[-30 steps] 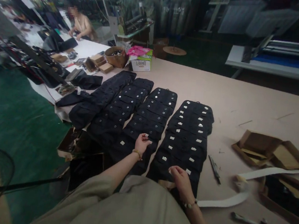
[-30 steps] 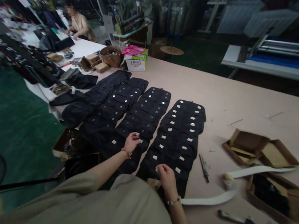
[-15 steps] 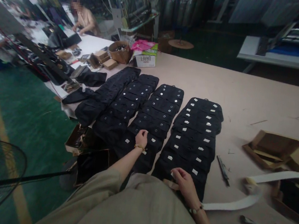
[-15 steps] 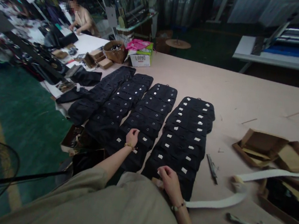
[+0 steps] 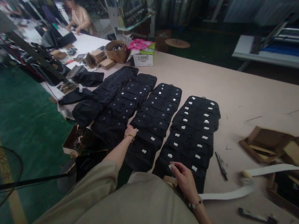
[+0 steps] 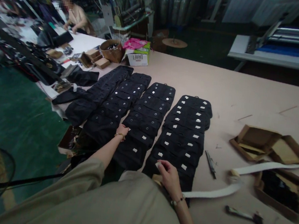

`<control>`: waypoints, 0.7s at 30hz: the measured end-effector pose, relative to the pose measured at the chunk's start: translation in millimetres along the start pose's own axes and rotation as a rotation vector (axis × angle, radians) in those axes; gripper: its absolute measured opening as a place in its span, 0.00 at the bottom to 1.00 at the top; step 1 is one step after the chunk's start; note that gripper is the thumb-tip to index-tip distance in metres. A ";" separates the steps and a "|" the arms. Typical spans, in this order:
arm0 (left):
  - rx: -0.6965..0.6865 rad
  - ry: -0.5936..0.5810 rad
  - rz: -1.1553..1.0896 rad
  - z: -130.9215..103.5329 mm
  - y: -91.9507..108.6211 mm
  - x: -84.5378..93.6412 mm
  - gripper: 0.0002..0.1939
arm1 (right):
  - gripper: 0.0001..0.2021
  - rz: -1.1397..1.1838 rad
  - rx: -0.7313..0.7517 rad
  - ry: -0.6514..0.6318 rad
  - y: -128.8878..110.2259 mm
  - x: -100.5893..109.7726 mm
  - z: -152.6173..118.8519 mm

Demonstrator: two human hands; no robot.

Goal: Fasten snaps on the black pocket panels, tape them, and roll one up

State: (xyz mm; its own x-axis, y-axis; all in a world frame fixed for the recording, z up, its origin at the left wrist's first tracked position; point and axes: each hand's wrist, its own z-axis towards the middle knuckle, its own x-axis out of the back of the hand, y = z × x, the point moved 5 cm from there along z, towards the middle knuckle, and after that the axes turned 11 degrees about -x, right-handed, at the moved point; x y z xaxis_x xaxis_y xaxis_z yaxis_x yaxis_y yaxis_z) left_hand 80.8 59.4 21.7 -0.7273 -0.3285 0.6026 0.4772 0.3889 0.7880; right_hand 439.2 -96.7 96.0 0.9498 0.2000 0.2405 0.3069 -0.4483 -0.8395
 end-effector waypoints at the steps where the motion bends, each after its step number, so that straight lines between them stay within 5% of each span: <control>1: -0.007 -0.009 0.016 -1.5 4.7 4.6 0.13 | 0.24 0.004 0.022 0.004 -1.3 -0.1 -1.5; 6: -0.184 -0.174 0.005 -48.3 52.1 -0.2 0.14 | 0.23 -0.025 0.037 0.078 -8.3 -1.5 -8.3; 8: -0.315 -0.387 -0.084 -92.1 77.7 -17.8 0.15 | 0.23 -0.038 0.020 0.124 -11.7 -2.0 -9.8; 11: -0.534 -0.922 -0.338 -174.5 113.5 -41.4 0.21 | 0.24 -0.014 0.047 0.138 -18.4 -3.4 -12.3; 12: -0.586 -1.005 -0.365 -195.3 121.6 -41.6 0.21 | 0.23 -0.002 0.072 0.124 -21.3 -4.1 -13.7; 15: -0.664 -0.967 -0.288 -224.7 135.8 -30.6 0.16 | 0.21 -0.001 0.140 0.062 -30.6 -6.0 -20.8; 21: -0.731 -0.774 0.062 -232.4 146.7 -16.4 0.12 | 0.19 -0.217 0.241 0.062 -30.9 -7.4 -24.4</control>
State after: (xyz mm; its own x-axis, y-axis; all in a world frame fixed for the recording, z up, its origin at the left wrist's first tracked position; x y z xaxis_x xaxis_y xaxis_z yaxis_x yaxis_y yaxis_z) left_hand 277.4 -78.1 156.8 -0.6845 0.4109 0.6022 0.5169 -0.3089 0.7984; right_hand 424.2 -105.6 132.0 0.8677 0.2122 0.4496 0.4869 -0.1807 -0.8546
